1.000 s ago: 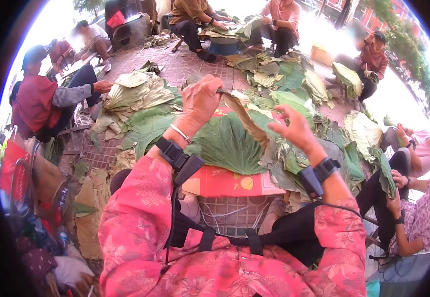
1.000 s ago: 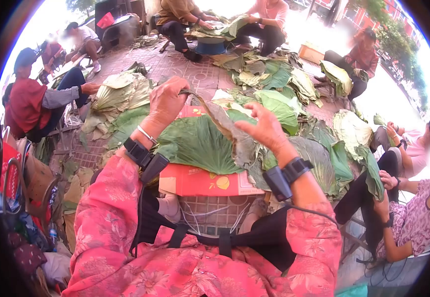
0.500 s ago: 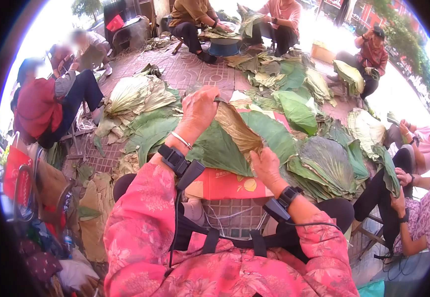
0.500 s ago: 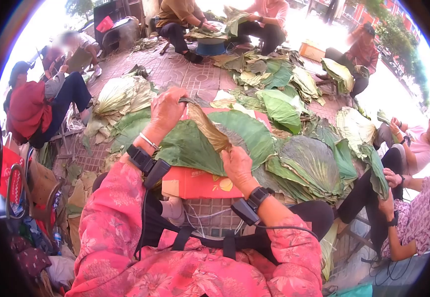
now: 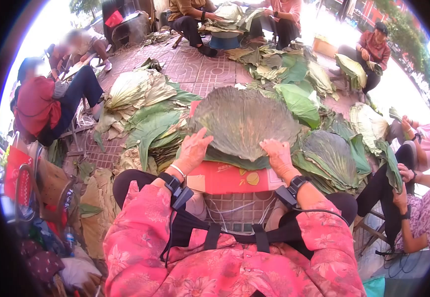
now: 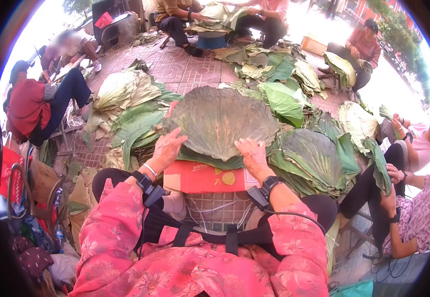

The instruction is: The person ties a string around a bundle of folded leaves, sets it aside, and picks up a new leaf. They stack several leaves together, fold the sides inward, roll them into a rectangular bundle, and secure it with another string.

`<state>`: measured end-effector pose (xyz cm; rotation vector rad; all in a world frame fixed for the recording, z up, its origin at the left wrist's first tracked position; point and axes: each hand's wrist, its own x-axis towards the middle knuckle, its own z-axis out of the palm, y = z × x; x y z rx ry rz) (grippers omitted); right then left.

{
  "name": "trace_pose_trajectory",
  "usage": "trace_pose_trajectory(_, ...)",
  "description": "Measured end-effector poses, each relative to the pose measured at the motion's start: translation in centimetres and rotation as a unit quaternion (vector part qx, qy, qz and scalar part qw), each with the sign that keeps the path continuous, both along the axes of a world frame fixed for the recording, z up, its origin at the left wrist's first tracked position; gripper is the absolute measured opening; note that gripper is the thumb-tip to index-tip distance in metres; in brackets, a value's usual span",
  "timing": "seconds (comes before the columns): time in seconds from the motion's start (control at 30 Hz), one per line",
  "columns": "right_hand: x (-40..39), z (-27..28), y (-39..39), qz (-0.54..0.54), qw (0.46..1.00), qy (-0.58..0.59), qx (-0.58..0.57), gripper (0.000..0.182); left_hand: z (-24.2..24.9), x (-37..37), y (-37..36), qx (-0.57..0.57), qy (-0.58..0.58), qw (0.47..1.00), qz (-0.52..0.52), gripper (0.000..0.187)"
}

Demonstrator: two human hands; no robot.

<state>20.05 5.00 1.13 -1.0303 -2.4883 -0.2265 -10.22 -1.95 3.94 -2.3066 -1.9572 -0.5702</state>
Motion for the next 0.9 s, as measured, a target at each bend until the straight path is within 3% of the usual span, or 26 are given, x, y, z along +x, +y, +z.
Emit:
trace_pose_trajectory(0.1, 0.5, -2.6, -0.8, 0.002, 0.996, -0.082, -0.047, 0.037, -1.9, 0.4, -1.0, -0.067, 0.048, 0.996, -0.044, 0.026)
trace_pose_trajectory(0.2, 0.7, -3.0, -0.3, 0.025, 0.997, -0.063, -0.037, 0.037, -2.3, 0.6, -0.9, 0.001, -0.001, 0.997, -0.078, 0.01)
trace_pose_trajectory(0.3, 1.0, -2.8, -0.5, 0.022, 0.987, -0.098, -0.126, 0.042, -2.2, 0.5, -1.0, -0.131, 0.031, 0.989, -0.056, 0.018)
trace_pose_trajectory(0.4, 1.0, -3.4, -0.7, -0.003, 0.981, -0.117, -0.157, 0.051, -2.8, 0.8, -1.1, -0.087, 0.013, 0.995, -0.046, 0.014)
trace_pose_trajectory(0.5, 1.5, -2.3, -0.7, -0.005, 0.96, -0.106, -0.258, 0.058, -0.4, 2.5, -0.9, -0.145, 0.065, 0.987, 0.028, 0.015)
trace_pose_trajectory(0.6, 1.4, -1.8, -0.5, -0.004, 0.944, -0.075, -0.32, 0.065, 1.0, 4.8, -0.6, -0.091, -0.006, 0.996, -0.006, 0.023)
trace_pose_trajectory(0.7, 1.2, -3.2, -0.8, -0.01, 0.96, -0.05, -0.277, 0.069, -1.5, 7.3, -0.6, -0.047, -0.053, 0.995, -0.069, 0.048)
trace_pose_trajectory(0.8, 1.4, -3.0, -1.4, -0.003, 0.964, -0.063, -0.26, 0.07, -4.1, 8.7, -0.9, -0.157, 0.002, 0.987, -0.024, 0.066)
trace_pose_trajectory(0.9, 2.7, -1.6, -0.6, -0.001, 0.952, -0.076, -0.297, 0.071, -4.5, 8.8, -1.2, -0.159, 0.012, 0.987, -0.023, 0.069)
